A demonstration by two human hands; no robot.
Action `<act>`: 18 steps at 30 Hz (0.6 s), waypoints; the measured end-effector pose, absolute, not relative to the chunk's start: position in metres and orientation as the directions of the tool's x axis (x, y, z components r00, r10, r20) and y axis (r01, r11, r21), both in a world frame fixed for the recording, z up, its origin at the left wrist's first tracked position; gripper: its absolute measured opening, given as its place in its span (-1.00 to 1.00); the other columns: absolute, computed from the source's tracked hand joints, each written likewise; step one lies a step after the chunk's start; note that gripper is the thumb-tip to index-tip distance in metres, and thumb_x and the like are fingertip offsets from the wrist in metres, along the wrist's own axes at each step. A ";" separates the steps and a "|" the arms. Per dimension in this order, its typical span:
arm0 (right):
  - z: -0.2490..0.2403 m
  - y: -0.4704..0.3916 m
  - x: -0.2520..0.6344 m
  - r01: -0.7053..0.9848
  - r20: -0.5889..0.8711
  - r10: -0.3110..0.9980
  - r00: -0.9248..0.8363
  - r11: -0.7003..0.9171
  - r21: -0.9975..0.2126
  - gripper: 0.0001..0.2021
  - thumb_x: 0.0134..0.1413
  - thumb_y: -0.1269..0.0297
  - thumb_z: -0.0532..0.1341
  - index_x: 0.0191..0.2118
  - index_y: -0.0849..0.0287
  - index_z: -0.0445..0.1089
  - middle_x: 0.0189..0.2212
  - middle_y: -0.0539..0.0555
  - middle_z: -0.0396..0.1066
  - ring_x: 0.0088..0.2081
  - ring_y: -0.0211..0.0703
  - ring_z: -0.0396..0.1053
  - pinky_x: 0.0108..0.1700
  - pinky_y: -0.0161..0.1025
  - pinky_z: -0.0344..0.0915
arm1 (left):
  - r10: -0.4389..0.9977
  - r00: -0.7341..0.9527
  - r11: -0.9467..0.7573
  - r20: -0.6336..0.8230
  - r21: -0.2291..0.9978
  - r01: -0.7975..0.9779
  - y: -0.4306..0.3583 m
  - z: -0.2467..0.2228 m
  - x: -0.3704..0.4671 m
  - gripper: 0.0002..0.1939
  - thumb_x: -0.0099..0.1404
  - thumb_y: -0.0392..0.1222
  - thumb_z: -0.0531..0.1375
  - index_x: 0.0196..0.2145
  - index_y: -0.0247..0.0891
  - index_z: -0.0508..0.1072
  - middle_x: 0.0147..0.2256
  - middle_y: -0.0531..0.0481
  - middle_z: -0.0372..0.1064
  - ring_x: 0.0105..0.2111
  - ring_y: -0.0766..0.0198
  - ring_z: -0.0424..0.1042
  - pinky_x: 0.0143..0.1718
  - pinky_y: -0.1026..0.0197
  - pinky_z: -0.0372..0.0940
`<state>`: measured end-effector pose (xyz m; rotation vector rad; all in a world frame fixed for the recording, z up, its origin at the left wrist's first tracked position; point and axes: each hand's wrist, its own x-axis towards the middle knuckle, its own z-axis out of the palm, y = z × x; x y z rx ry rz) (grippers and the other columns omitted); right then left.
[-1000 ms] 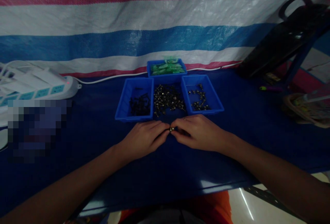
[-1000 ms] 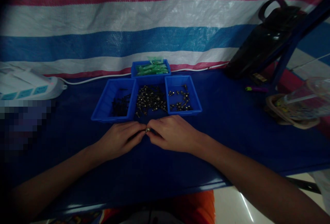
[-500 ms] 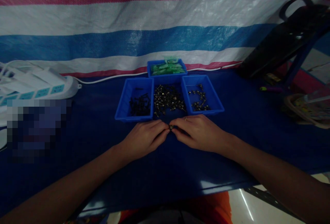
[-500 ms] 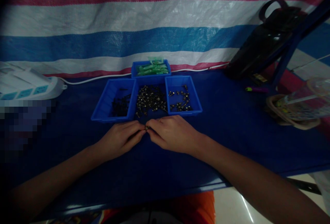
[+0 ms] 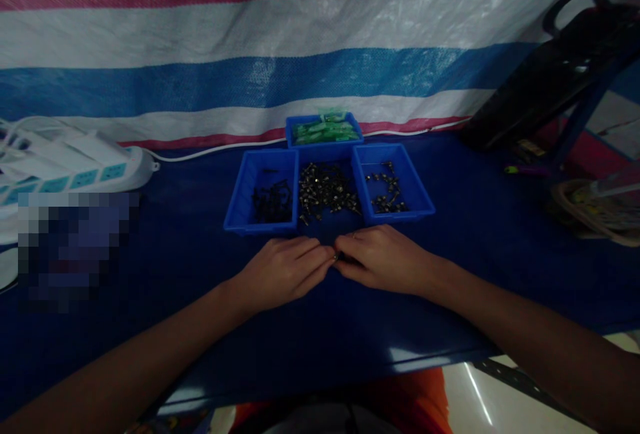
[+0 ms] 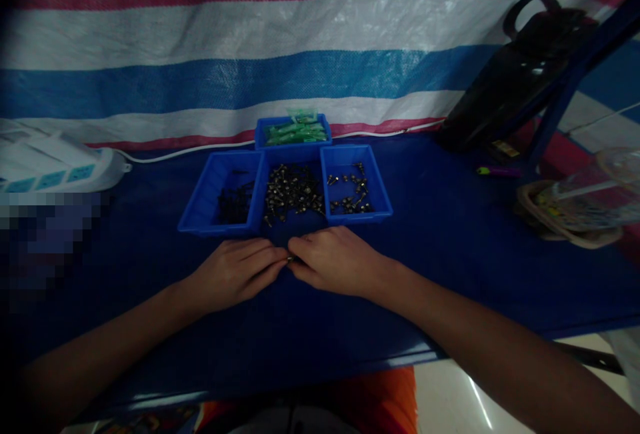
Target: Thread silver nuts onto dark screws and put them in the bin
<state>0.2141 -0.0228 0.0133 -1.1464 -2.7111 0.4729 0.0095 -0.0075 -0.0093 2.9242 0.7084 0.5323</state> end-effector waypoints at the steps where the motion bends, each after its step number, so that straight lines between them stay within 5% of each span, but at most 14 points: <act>1: 0.013 -0.023 0.214 0.666 0.024 0.719 -0.695 0.656 -0.356 -0.87 0.12 0.28 0.07 -0.42 0.19 0.21 -0.50 -0.02 0.35 -0.46 -0.31 0.30 -0.44 -0.35 0.04 | 0.461 0.831 -0.887 0.311 0.185 0.422 -0.008 -0.009 0.010 -0.83 0.32 -0.22 0.00 -0.24 -0.28 0.35 -0.45 0.06 0.32 -0.45 0.37 0.33 -0.46 0.33 0.21; 10: 0.012 -0.020 0.216 0.672 0.054 0.747 -0.662 0.624 -0.400 -0.87 0.15 0.26 0.05 -0.35 0.19 0.25 -0.48 -0.02 0.35 -0.44 -0.31 0.32 -0.42 -0.36 0.07 | 0.580 0.754 -0.805 0.308 0.356 0.474 -0.007 -0.006 0.010 -0.85 0.29 -0.24 0.01 -0.25 -0.27 0.36 -0.44 0.06 0.33 -0.47 0.42 0.32 -0.44 0.37 0.20; 18: 0.015 -0.021 0.217 0.621 0.071 0.781 -0.621 0.544 -0.564 -0.82 0.14 0.17 0.08 -0.25 0.18 0.27 -0.51 -0.07 0.35 -0.44 -0.33 0.33 -0.39 -0.40 0.13 | 0.631 0.723 -0.753 0.281 0.446 0.484 -0.005 -0.008 0.012 -0.90 0.26 -0.26 0.05 -0.33 -0.29 0.35 -0.50 0.10 0.31 -0.54 0.46 0.28 -0.51 0.41 0.14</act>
